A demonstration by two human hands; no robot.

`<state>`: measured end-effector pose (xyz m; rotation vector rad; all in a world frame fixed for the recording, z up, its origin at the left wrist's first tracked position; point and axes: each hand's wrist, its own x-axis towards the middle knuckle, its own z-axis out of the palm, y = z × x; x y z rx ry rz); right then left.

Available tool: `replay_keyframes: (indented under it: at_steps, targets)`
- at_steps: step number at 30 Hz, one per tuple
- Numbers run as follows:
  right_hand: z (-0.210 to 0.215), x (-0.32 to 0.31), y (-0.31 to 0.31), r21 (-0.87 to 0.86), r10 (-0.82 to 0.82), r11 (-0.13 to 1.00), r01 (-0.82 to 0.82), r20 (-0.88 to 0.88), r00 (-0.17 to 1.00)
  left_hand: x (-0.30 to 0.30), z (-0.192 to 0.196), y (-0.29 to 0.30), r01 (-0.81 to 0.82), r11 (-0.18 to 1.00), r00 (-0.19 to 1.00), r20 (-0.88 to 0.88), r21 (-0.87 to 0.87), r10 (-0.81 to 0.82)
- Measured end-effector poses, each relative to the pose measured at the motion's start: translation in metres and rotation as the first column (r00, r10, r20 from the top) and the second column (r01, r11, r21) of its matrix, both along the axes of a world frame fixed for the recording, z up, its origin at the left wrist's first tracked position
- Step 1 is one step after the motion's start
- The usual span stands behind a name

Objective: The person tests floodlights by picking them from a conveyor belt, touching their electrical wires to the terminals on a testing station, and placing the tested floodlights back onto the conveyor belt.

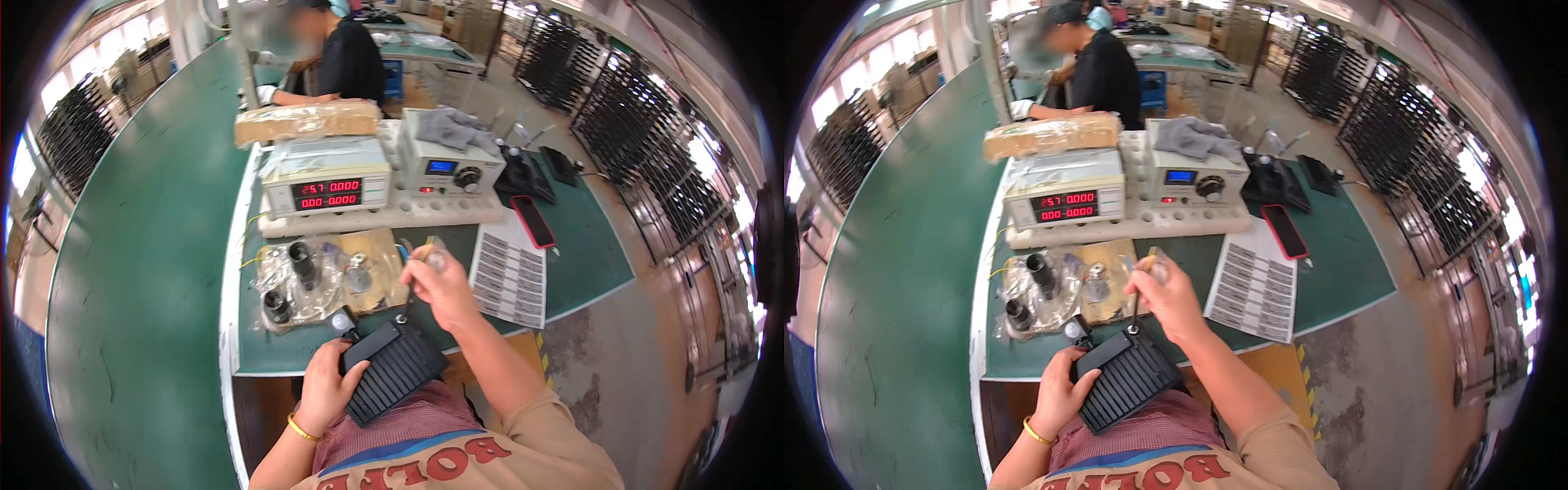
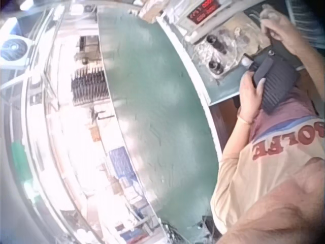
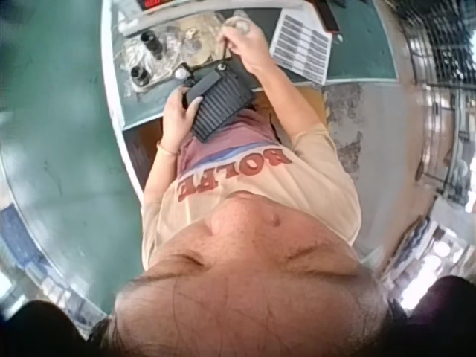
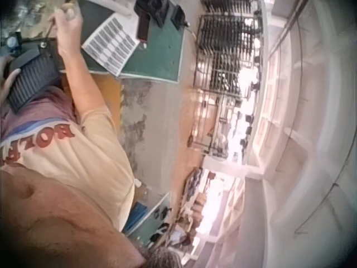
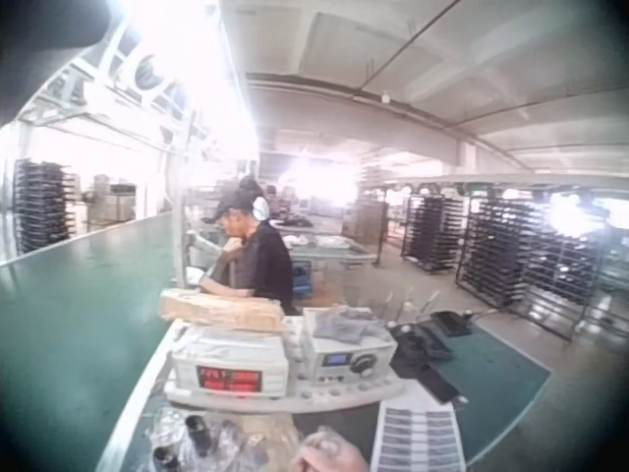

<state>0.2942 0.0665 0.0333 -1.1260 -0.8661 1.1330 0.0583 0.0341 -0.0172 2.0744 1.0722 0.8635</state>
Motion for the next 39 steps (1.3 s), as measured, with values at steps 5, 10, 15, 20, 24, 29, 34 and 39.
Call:
replay_keyframes:
  at_steps: [5,10,15,20,24,29,34,39]
  targets:
    - [-0.024,0.000,0.027,0.072,-0.108,0.993,0.091,0.288,0.952,0.008,-0.007,0.008,0.018,0.994,1.000,-0.017,0.108,-0.016]
    - [-0.042,0.005,0.045,-0.032,-0.132,0.984,0.173,0.514,0.847,0.008,-0.009,0.016,0.033,0.992,0.998,-0.052,0.123,-0.027]
    - [-0.047,0.002,0.058,-0.105,-0.089,0.969,0.221,0.689,0.719,0.004,-0.010,0.021,0.050,0.986,0.997,-0.058,0.161,-0.041]
    - [-0.044,0.003,0.067,-0.294,0.138,0.944,0.150,0.766,0.628,0.002,-0.008,0.020,0.029,0.985,0.999,-0.040,0.167,-0.023]
    - [-0.043,-0.002,0.072,-0.300,0.176,0.949,0.100,0.762,0.623,0.001,-0.010,0.021,0.040,0.986,0.998,-0.046,0.164,-0.033]
    - [-0.044,-0.006,0.077,-0.449,0.320,0.889,0.087,0.747,0.583,-0.001,-0.014,0.021,0.040,0.987,0.999,-0.040,0.153,-0.034]
    - [-0.047,-0.009,0.077,-0.391,0.283,0.916,0.089,0.788,0.546,-0.002,-0.017,0.020,0.036,0.986,0.999,-0.028,0.160,-0.032]
    - [-0.046,-0.008,0.077,-0.390,0.297,0.916,0.096,0.818,0.492,-0.002,-0.020,0.020,0.041,0.985,0.999,-0.037,0.167,-0.035]
